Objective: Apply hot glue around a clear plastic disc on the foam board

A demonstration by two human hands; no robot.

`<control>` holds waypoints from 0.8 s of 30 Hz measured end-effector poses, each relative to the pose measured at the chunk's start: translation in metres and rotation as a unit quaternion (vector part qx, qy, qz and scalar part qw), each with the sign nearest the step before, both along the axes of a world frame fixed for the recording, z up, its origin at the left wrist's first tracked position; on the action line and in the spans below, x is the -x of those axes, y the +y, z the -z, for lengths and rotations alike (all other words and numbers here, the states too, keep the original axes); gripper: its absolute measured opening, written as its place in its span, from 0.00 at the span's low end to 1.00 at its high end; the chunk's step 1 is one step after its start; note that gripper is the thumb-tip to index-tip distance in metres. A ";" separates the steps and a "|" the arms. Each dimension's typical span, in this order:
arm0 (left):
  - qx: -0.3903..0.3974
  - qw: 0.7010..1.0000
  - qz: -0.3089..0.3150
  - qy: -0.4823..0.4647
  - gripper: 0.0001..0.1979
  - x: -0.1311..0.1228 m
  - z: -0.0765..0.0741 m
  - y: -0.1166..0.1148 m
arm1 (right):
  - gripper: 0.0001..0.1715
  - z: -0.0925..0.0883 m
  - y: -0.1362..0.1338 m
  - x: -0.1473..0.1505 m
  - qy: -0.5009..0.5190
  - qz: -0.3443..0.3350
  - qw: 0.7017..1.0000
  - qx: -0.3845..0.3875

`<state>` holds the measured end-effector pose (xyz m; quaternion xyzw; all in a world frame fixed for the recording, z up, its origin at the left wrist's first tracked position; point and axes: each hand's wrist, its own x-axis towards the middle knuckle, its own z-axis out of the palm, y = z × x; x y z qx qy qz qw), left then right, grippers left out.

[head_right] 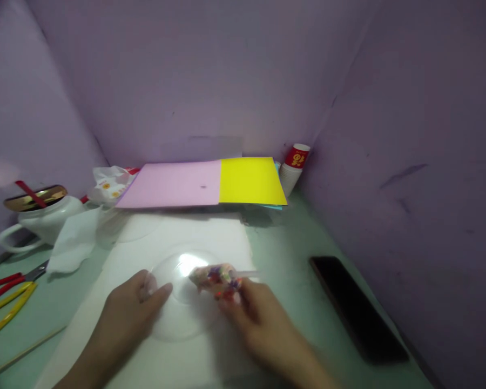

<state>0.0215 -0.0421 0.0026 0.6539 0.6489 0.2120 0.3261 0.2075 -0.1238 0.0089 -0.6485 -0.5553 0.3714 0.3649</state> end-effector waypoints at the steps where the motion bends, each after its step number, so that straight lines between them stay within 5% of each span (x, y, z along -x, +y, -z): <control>1: 0.000 1.000 0.002 0.004 0.14 0.001 0.000 0.001 | 0.16 0.000 0.000 0.000 -0.001 -0.005 1.000 0.000; 24: -0.001 1.000 0.021 0.002 0.14 0.005 0.005 0.003 | 0.17 -0.005 0.005 0.003 -0.020 -0.032 0.999 0.012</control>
